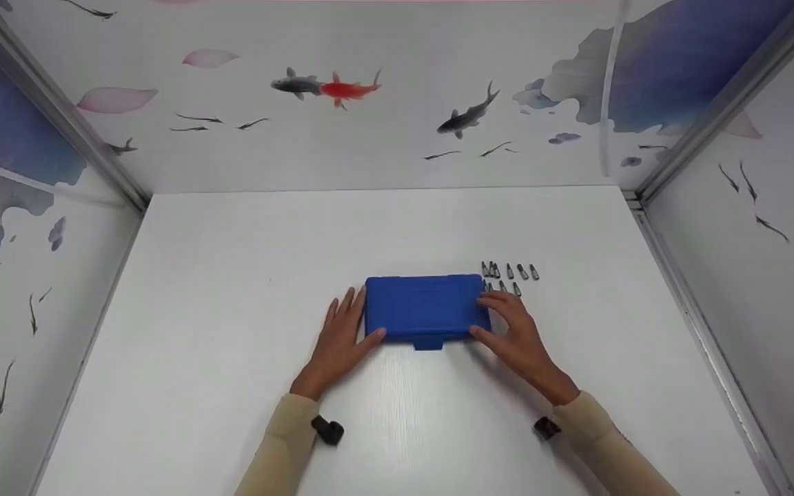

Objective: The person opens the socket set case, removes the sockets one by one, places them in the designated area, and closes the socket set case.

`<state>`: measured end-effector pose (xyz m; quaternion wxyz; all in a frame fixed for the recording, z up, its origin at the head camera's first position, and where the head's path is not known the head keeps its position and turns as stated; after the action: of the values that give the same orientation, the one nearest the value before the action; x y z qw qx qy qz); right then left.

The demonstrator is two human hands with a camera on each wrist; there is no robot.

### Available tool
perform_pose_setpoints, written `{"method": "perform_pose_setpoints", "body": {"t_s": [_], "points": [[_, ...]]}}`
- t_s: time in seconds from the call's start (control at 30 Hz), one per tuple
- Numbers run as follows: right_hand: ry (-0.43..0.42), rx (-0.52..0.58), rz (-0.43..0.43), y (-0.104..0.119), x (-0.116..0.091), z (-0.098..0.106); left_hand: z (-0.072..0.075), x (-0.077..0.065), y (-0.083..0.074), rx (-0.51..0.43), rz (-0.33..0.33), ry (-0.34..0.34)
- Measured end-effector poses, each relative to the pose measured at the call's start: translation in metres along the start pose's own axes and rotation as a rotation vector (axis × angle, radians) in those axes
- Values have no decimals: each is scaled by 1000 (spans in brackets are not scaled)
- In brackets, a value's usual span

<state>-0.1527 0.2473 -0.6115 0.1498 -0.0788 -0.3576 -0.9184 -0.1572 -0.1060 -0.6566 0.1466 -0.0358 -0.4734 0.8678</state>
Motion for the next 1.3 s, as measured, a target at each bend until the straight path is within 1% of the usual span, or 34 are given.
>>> {"method": "perform_pose_setpoints", "body": {"t_s": [0.07,0.23,0.33,0.43,0.63,0.77,0.9,1.03,1.1,1.3], "points": [[36,-24,68,3,3,-1,0,0,1,-2,-4,-4],[83,-78,294,10,9,-9,-1,0,2,5,-6,-4],[103,-98,362,13,12,-14,-1,0,1,7,-6,-3],[123,-110,395,15,14,-20,-1,0,1,3,-4,-3],[122,-152,476,16,17,-28,-1,1,0,9,1,-1],[134,-177,507,17,20,-30,0,0,0,14,0,-1],[151,-232,533,18,22,-31,0,-1,-1,5,3,-4],[163,-298,538,20,25,-33,1,-1,-3,0,10,-2],[164,-324,527,21,26,-34,1,-1,-3,4,-1,-3],[153,-347,496,21,31,-38,2,-1,-2,2,-34,-1]]}}
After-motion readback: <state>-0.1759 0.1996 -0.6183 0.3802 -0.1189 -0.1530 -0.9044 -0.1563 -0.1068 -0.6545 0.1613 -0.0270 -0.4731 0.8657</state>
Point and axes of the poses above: each hand's wrist, its own x-axis towards the middle knuckle, its own z-axis out of the back of the hand, y = z × x, the point moved 1 cm from there along x, towards the middle knuckle, and after that the axes turned 11 degrees about -x, right-handed, at the moved point
